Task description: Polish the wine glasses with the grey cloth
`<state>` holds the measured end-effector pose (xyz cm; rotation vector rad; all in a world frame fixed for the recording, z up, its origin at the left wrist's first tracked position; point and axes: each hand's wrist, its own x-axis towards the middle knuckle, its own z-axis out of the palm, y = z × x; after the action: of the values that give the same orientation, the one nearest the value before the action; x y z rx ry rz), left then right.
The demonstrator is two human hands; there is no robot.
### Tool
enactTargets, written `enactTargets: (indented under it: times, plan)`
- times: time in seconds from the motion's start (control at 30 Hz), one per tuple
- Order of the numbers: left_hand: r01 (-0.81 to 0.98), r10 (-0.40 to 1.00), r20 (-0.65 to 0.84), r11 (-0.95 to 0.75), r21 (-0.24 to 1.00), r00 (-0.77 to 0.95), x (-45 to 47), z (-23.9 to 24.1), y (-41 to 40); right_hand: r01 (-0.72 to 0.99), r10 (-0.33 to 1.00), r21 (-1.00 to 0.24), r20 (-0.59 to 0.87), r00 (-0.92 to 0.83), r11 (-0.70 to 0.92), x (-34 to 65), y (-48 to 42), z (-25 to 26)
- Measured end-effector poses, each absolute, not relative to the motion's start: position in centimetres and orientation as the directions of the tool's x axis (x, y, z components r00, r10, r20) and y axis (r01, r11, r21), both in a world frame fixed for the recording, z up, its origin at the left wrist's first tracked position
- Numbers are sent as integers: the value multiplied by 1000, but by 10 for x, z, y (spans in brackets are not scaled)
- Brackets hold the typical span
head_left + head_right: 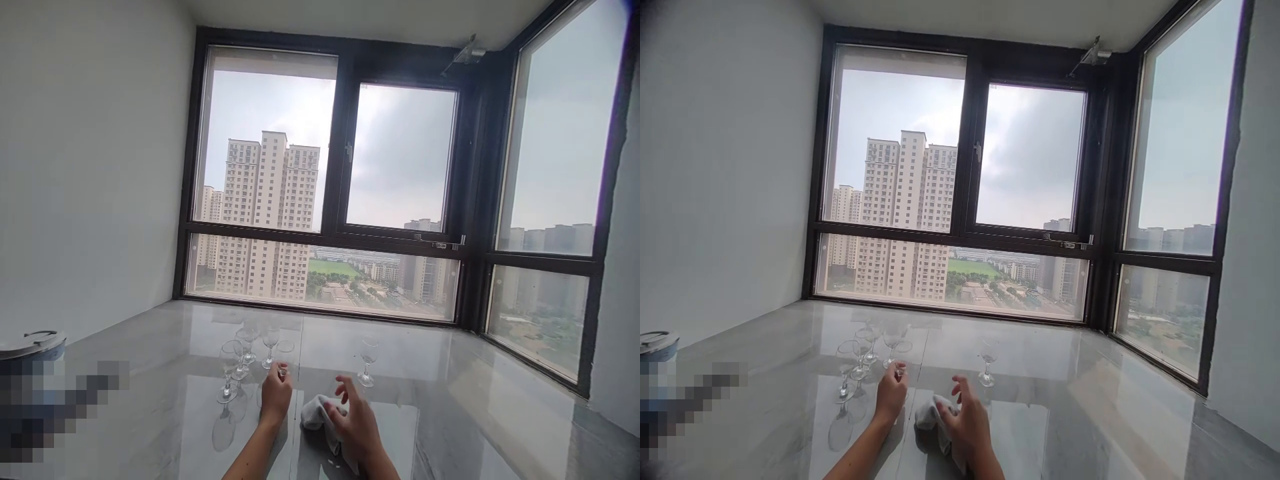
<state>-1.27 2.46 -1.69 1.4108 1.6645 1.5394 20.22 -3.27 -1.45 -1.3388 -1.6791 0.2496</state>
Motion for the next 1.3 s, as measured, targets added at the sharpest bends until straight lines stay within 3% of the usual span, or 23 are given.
enactTargets:
  times: [0.1,0.2,0.33,0.53,1.3]
  plan:
    - [356,865,320,-180,917,-387,-13,-18,25,770,895,-518,418,-153,373,181,-35,-18]
    - [346,855,326,-187,920,-404,-14,-20,27,837,910,-447,392,-135,317,163,-22,-17]
    - [381,853,374,-230,895,-364,-13,-21,28,821,904,-499,426,-46,277,154,-4,-19]
    - [375,861,374,-239,896,-345,-11,-17,24,694,886,-631,463,-22,347,165,-8,-31]
    - [429,888,365,-224,875,-280,-13,-17,27,733,888,-581,456,-67,354,165,-7,-29]
